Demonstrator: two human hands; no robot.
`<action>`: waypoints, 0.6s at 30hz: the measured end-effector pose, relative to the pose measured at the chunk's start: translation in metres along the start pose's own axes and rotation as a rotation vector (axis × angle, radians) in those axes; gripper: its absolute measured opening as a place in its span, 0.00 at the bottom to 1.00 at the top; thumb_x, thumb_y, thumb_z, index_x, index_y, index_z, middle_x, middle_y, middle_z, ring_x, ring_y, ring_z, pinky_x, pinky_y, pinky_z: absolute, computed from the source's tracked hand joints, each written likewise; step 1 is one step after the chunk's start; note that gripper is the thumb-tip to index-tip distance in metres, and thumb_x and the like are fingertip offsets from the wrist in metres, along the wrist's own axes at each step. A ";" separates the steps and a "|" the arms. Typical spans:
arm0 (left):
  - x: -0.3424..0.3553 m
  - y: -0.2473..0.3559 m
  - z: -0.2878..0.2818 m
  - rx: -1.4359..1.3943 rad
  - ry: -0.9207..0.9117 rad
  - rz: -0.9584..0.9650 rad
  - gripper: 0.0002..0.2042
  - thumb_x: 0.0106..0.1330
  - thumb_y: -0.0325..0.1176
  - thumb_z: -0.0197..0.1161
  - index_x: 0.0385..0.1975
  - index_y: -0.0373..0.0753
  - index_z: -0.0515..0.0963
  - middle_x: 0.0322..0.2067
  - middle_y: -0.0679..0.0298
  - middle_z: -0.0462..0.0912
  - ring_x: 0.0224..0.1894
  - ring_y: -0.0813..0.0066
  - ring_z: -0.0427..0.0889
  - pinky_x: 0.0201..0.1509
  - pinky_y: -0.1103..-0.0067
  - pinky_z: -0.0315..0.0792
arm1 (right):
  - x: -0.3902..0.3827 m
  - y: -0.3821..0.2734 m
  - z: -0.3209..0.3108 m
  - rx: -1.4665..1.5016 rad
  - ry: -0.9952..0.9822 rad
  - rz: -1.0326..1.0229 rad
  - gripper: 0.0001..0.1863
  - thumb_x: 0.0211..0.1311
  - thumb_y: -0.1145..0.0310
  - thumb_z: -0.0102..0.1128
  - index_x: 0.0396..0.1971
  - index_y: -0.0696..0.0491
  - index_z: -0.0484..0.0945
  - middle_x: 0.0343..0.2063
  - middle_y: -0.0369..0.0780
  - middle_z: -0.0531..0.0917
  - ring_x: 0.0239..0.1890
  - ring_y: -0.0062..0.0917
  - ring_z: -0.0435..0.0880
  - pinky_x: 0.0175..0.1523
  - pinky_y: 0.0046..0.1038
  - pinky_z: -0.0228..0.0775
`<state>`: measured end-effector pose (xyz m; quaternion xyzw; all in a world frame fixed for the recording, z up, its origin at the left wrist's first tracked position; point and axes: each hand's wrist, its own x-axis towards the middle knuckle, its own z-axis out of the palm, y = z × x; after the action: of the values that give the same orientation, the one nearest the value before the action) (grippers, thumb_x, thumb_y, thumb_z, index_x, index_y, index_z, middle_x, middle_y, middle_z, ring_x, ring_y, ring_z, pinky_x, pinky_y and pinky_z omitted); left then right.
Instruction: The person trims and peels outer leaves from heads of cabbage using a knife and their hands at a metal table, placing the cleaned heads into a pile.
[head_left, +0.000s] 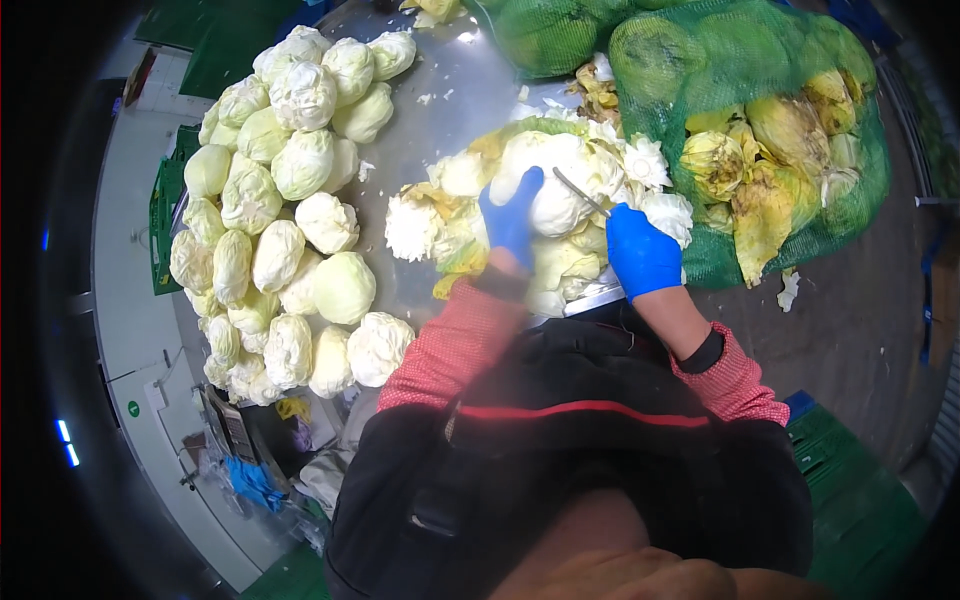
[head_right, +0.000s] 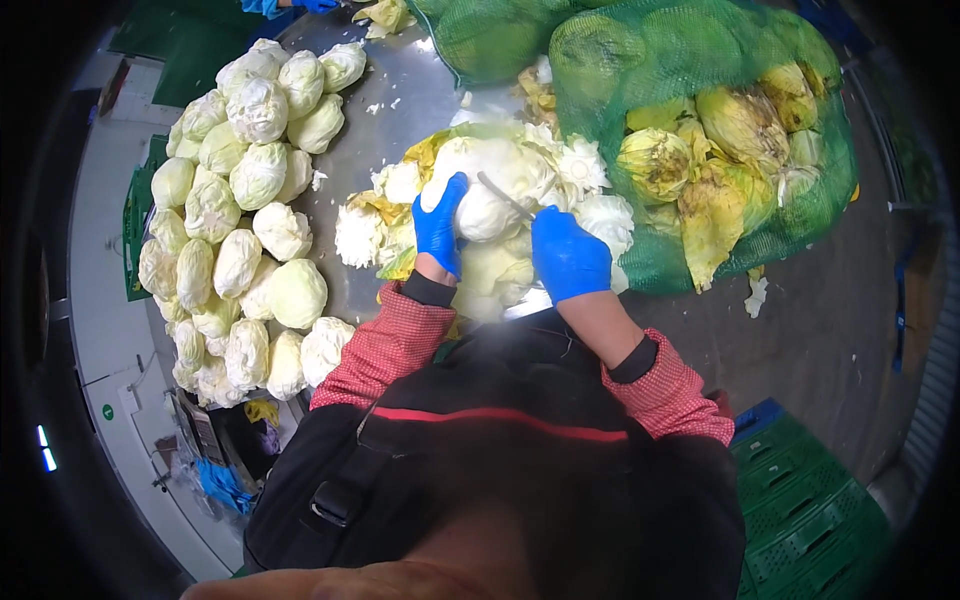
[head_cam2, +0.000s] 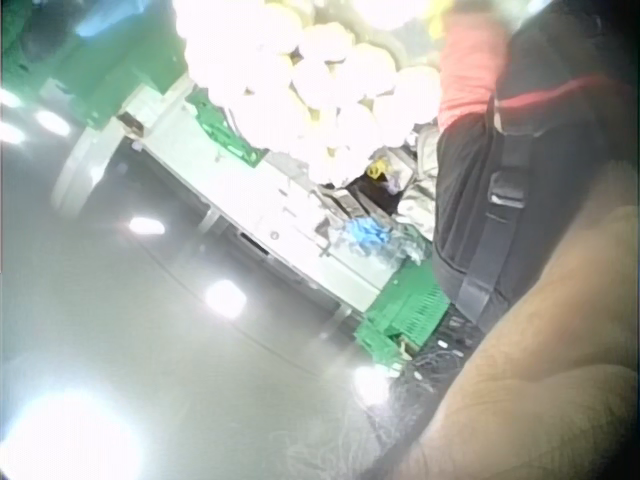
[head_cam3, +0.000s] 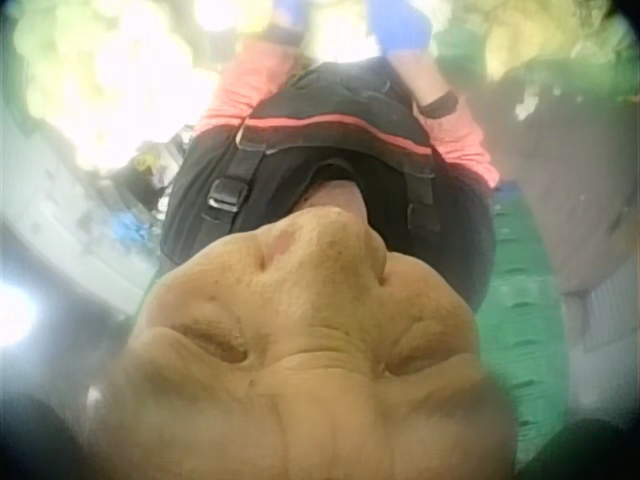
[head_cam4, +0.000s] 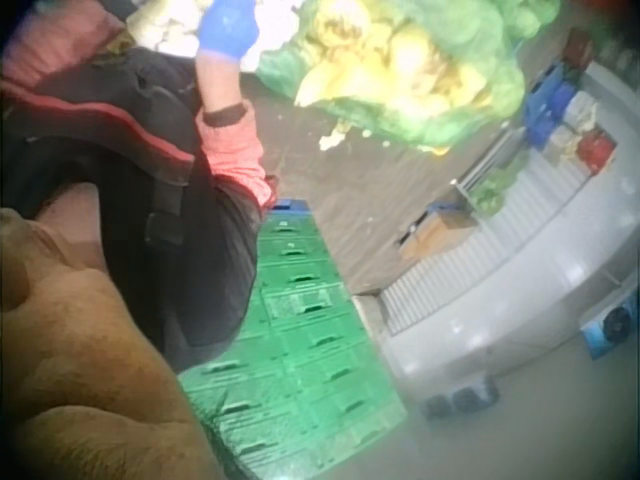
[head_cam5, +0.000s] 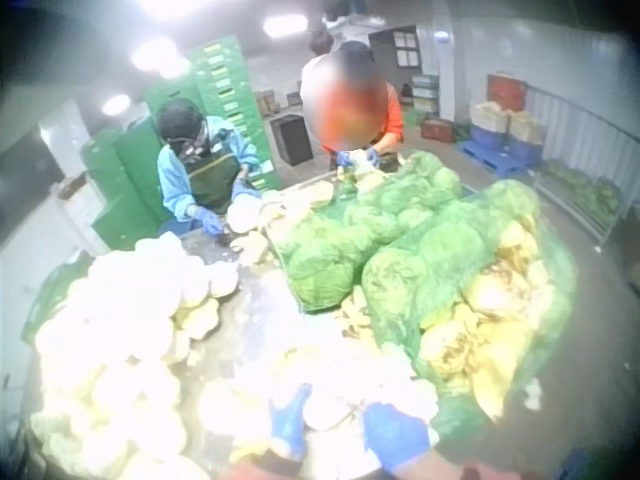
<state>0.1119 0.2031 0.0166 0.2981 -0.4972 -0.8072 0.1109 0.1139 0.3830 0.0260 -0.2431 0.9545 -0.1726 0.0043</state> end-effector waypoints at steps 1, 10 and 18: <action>0.002 -0.004 0.002 0.016 0.062 0.027 0.26 0.50 0.35 0.68 0.46 0.30 0.67 0.37 0.62 0.74 0.38 0.74 0.74 0.42 0.80 0.70 | 0.000 0.002 0.000 -0.015 0.047 0.022 0.09 0.61 0.66 0.45 0.38 0.52 0.71 0.28 0.42 0.77 0.25 0.37 0.78 0.26 0.36 0.70; 0.003 -0.013 0.016 0.108 0.116 0.091 0.31 0.45 0.34 0.72 0.48 0.30 0.64 0.39 0.59 0.72 0.41 0.72 0.72 0.45 0.78 0.69 | -0.004 0.011 0.002 -0.061 0.115 0.046 0.09 0.59 0.67 0.46 0.38 0.51 0.71 0.26 0.43 0.77 0.23 0.35 0.78 0.25 0.35 0.70; 0.003 -0.028 0.028 0.398 0.133 0.319 0.36 0.40 0.36 0.74 0.50 0.30 0.63 0.42 0.56 0.72 0.46 0.67 0.71 0.50 0.73 0.67 | 0.046 0.030 0.009 0.253 0.051 0.317 0.19 0.64 0.56 0.40 0.43 0.54 0.72 0.33 0.50 0.79 0.33 0.46 0.78 0.39 0.42 0.69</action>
<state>0.0960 0.2357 -0.0001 0.2842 -0.6784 -0.6446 0.2087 0.0598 0.3833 0.0108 -0.0828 0.9514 -0.2943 0.0375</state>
